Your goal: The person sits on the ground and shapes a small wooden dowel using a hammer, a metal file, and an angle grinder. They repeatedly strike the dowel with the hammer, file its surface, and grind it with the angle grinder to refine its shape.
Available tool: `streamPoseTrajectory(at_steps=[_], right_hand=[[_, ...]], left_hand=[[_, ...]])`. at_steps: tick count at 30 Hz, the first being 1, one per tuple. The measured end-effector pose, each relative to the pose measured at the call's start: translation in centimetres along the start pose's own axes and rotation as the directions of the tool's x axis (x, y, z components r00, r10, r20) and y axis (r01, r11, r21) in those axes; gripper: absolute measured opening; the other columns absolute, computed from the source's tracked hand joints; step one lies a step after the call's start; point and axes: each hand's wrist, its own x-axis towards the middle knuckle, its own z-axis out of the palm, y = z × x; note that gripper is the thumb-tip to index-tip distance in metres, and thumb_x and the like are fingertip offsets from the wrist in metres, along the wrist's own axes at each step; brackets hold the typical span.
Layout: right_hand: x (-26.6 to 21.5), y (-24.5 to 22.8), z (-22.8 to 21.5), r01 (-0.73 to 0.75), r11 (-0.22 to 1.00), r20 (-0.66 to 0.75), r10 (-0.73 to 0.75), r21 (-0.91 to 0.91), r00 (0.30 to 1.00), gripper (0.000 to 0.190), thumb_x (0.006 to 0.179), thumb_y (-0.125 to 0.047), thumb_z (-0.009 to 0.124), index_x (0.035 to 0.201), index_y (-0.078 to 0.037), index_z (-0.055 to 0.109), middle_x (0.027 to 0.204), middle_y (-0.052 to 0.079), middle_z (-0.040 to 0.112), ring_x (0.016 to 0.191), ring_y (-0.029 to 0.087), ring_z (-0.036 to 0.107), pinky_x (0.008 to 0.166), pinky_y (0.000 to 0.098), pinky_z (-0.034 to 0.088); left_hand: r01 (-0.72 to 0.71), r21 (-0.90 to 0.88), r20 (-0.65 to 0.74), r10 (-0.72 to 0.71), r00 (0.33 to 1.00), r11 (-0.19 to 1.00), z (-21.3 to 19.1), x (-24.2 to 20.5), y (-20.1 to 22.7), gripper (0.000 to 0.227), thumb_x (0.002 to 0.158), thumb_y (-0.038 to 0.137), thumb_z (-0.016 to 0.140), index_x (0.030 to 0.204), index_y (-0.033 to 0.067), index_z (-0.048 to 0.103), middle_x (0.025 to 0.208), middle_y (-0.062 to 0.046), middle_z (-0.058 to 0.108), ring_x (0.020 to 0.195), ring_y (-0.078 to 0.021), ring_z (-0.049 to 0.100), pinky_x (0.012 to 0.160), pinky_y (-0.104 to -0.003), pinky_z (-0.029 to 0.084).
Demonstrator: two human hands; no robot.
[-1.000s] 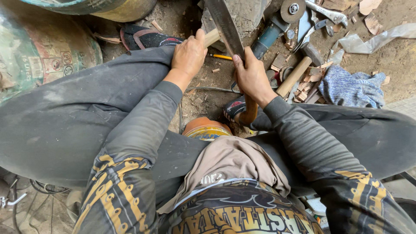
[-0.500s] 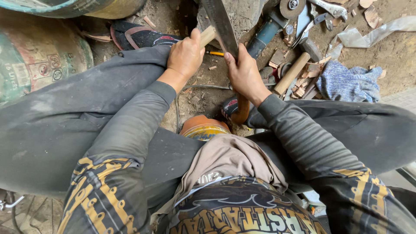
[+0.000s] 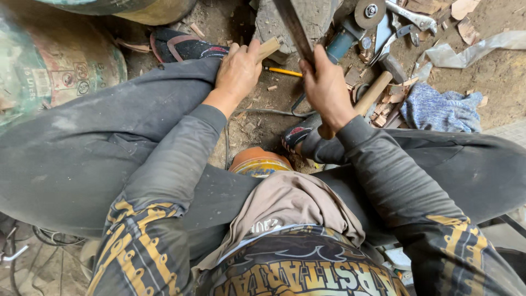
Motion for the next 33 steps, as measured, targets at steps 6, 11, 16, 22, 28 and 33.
streamPoseTrajectory(at_steps=[6,11,16,22,28,33], right_hand=[[-0.7,0.3,2.2,0.028,0.995,0.004,-0.028,-0.095,1.000,0.019,0.108,-0.020,0.059,0.109,-0.006,0.047,0.072,0.026,0.063,0.070,0.051,0.062,0.059,0.0584,0.045],[-0.3,0.6,2.3,-0.005,0.993,0.034,0.009,-0.114,0.999,0.021,0.108,-0.021,0.058,0.110,-0.005,0.046,0.074,0.029,0.063,0.072,0.053,0.062,0.061,0.0599,0.046],[-0.1,0.3,2.4,-0.002,0.993,0.047,0.008,-0.116,0.999,0.021,0.108,-0.022,0.058,0.110,-0.005,0.046,0.075,0.029,0.064,0.073,0.053,0.062,0.062,0.0604,0.046],[-0.2,0.6,2.5,0.004,0.988,0.077,0.008,-0.152,0.997,0.020,0.108,-0.020,0.056,0.113,-0.004,0.045,0.076,0.029,0.065,0.072,0.054,0.062,0.061,0.0617,0.046],[0.0,1.3,3.8,-0.011,0.972,0.067,0.028,-0.236,0.997,0.022,0.107,-0.019,0.055,0.116,-0.002,0.044,0.075,0.028,0.066,0.071,0.052,0.063,0.061,0.0614,0.047],[0.0,0.8,2.9,0.199,0.880,0.068,-0.188,-0.431,0.980,0.021,0.102,-0.008,0.053,0.121,-0.004,0.045,0.077,0.022,0.065,0.067,0.043,0.066,0.056,0.0549,0.050]], left_hand=[[0.236,-0.127,0.134,-0.219,0.966,0.963,-0.1,0.5,-0.1,0.028,0.090,0.011,0.077,0.110,0.0050,0.059,0.096,-0.021,0.068,0.093,-0.0390,0.069,0.082,-0.050,0.057],[0.252,-0.119,0.130,-0.237,0.963,0.960,0.3,0.4,0.4,0.030,0.088,0.012,0.078,0.109,0.0029,0.058,0.097,-0.025,0.067,0.088,-0.0419,0.068,0.078,-0.051,0.057],[0.172,-0.104,0.077,-0.165,0.983,0.980,0.5,0.3,0.1,0.031,0.086,0.012,0.079,0.105,0.0032,0.056,0.091,-0.020,0.071,0.093,-0.0398,0.068,0.081,-0.050,0.056],[0.122,-0.106,0.071,-0.115,0.991,0.987,0.3,0.3,-0.1,0.029,0.086,0.010,0.079,0.103,0.0042,0.056,0.088,-0.019,0.073,0.093,-0.0386,0.068,0.081,-0.049,0.055],[0.059,-0.062,0.108,-0.052,0.993,0.996,0.2,0.3,-0.4,0.032,0.085,0.012,0.079,0.103,0.0024,0.055,0.085,-0.020,0.072,0.090,-0.0382,0.068,0.080,-0.048,0.056],[0.107,0.002,0.153,-0.106,0.983,0.994,0.4,0.5,-0.4,0.030,0.090,0.015,0.077,0.106,0.0010,0.055,0.085,-0.022,0.071,0.087,-0.0380,0.068,0.079,-0.047,0.056]])
